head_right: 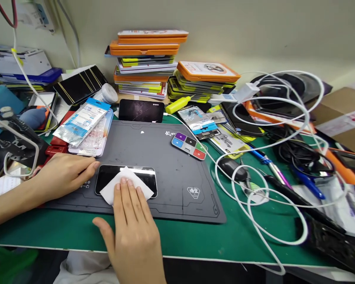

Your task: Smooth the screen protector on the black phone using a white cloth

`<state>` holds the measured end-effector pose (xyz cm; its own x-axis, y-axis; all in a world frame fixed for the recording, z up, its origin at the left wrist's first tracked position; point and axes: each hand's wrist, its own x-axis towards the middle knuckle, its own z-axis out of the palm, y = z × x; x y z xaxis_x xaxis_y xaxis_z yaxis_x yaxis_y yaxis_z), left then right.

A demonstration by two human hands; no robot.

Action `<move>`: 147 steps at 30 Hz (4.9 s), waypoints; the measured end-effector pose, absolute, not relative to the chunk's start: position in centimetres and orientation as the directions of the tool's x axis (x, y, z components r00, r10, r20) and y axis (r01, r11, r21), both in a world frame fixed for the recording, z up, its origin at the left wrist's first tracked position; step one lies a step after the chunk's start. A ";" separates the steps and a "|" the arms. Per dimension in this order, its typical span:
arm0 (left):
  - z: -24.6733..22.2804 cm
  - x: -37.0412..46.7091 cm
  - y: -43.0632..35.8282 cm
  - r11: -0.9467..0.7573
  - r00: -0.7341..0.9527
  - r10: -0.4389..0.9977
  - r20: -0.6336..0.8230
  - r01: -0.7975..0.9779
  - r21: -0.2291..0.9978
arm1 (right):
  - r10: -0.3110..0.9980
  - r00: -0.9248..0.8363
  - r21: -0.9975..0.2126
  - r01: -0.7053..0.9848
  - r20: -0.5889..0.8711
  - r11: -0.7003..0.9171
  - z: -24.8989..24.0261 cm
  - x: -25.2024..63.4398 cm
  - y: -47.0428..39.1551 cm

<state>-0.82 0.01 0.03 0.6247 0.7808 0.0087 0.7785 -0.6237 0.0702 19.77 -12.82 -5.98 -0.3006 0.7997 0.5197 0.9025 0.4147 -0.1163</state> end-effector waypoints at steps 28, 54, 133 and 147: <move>-0.5 -1.5 0.2 -0.687 0.676 0.724 0.139 0.725 0.049 | 0.834 -0.255 -0.118 0.928 0.489 0.353 -5.6 20.1 -9.1; -0.5 -1.4 0.4 -0.689 0.677 0.721 0.146 0.722 0.054 | 0.839 -0.267 -0.252 0.872 0.474 0.420 -5.8 15.3 -9.2; -0.7 -1.1 -0.1 -0.658 0.647 0.751 0.133 0.749 0.073 | 0.823 -0.277 -0.173 0.897 0.496 0.406 -5.9 15.1 -12.1; -0.6 -1.3 -0.1 -0.670 0.648 0.736 0.195 0.739 0.069 | 0.803 -0.296 -0.147 0.893 0.518 0.424 -6.0 14.3 -11.7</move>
